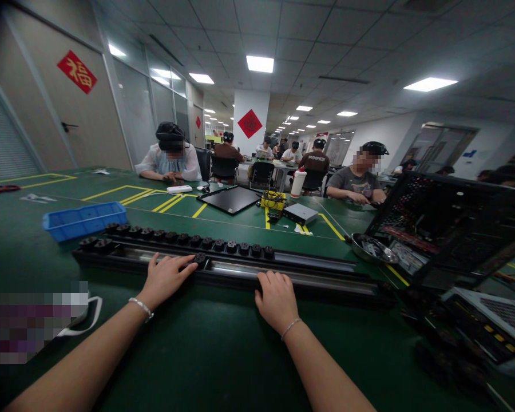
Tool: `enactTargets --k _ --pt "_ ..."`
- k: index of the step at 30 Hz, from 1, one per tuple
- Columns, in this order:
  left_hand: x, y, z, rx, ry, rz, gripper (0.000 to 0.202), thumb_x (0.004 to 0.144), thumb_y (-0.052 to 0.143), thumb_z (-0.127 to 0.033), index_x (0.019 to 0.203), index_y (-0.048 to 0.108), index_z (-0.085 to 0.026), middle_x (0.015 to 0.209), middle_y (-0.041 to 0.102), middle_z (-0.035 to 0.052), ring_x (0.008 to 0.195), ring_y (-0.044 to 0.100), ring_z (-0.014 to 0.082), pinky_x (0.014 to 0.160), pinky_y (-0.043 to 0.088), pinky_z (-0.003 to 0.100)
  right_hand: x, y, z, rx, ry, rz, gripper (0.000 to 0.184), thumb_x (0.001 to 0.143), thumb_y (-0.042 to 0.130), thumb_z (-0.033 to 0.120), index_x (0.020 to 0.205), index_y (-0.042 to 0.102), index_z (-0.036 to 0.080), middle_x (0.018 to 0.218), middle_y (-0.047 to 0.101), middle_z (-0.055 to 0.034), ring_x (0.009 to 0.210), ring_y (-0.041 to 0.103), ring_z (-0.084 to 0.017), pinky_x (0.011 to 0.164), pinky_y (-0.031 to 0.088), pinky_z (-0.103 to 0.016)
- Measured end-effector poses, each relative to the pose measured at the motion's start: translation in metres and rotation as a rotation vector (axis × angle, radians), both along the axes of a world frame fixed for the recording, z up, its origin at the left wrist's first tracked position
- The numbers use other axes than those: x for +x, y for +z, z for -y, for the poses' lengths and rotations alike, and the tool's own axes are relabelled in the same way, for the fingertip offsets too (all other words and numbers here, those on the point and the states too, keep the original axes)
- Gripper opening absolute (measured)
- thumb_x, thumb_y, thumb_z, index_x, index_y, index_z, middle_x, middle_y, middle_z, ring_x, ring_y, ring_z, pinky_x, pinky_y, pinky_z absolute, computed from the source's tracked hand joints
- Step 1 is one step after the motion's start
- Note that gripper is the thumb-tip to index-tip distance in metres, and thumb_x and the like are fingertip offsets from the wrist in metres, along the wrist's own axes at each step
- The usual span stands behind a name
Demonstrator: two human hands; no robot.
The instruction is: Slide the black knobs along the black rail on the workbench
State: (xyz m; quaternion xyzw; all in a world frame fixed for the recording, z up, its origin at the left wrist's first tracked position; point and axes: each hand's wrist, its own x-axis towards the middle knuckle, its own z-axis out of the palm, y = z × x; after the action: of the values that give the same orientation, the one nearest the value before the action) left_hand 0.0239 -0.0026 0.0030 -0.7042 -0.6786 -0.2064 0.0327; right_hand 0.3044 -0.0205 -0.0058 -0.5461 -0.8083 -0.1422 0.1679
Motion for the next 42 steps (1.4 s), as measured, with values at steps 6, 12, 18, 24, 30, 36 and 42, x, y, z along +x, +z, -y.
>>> enactTargets --k 6,12,18,24,30,36,42 --pt "0.001 0.001 0.0 -0.008 -0.004 -0.008 0.047 0.081 0.028 -0.058 0.109 0.059 -0.035 0.106 0.066 0.0005 0.101 0.053 0.0236 0.101 0.012 0.052 0.001 0.0 0.0 -0.002 0.003 0.003 0.026 0.077 0.049 0.025 0.102 0.054 0.021 0.093 0.058 -0.0057 0.089 0.049 -0.02 0.082 0.03 -0.033" --pt "0.0 0.0 0.0 0.007 -0.017 -0.032 0.047 0.082 0.026 -0.057 0.11 0.058 -0.035 0.102 0.066 0.0011 0.099 0.054 0.0243 0.099 0.013 0.055 0.001 -0.003 0.0 0.016 0.009 -0.02 0.028 0.077 0.049 0.024 0.104 0.054 0.02 0.103 0.057 -0.0073 0.095 0.048 -0.021 0.086 0.031 -0.035" --pt "0.004 0.002 0.004 0.008 -0.013 -0.054 0.046 0.084 0.027 -0.054 0.111 0.057 -0.034 0.099 0.067 0.0018 0.099 0.053 0.0244 0.1 0.007 0.058 0.001 -0.005 0.0 0.084 0.024 -0.03 0.03 0.075 0.049 0.021 0.104 0.054 0.021 0.124 0.049 -0.0087 0.115 0.04 -0.024 0.096 0.027 -0.04" --pt "0.01 0.001 0.003 0.005 -0.028 -0.008 0.042 0.086 0.027 -0.044 0.113 0.055 -0.03 0.108 0.065 0.0019 0.101 0.053 0.0212 0.103 0.008 0.053 0.002 -0.007 -0.002 0.084 0.046 -0.025 0.031 0.074 0.048 0.02 0.104 0.054 0.021 0.129 0.047 -0.0079 0.121 0.036 -0.023 0.1 0.023 -0.044" --pt "0.009 0.002 0.002 -0.02 -0.032 0.025 0.043 0.085 0.027 -0.048 0.111 0.056 -0.031 0.105 0.066 0.0018 0.099 0.055 0.0213 0.103 0.01 0.053 0.001 -0.006 -0.001 0.072 0.048 -0.036 0.031 0.074 0.047 0.019 0.104 0.054 0.021 0.129 0.047 -0.0084 0.121 0.036 -0.024 0.1 0.024 -0.045" --pt "0.007 -0.001 0.001 -0.001 -0.041 0.019 0.045 0.084 0.027 -0.05 0.112 0.056 -0.031 0.103 0.067 0.0013 0.099 0.055 0.0224 0.102 0.01 0.053 0.002 -0.005 -0.001 0.063 0.042 -0.029 0.032 0.073 0.048 0.019 0.105 0.054 0.021 0.129 0.046 -0.0075 0.122 0.036 -0.023 0.1 0.024 -0.043" --pt "0.009 0.002 0.002 -0.018 -0.027 0.011 0.044 0.084 0.027 -0.051 0.111 0.057 -0.032 0.104 0.067 0.0005 0.098 0.055 0.0217 0.103 0.01 0.052 0.002 -0.006 -0.002 0.068 0.047 -0.025 0.033 0.073 0.048 0.018 0.105 0.054 0.021 0.129 0.046 -0.0075 0.122 0.036 -0.023 0.1 0.025 -0.043"
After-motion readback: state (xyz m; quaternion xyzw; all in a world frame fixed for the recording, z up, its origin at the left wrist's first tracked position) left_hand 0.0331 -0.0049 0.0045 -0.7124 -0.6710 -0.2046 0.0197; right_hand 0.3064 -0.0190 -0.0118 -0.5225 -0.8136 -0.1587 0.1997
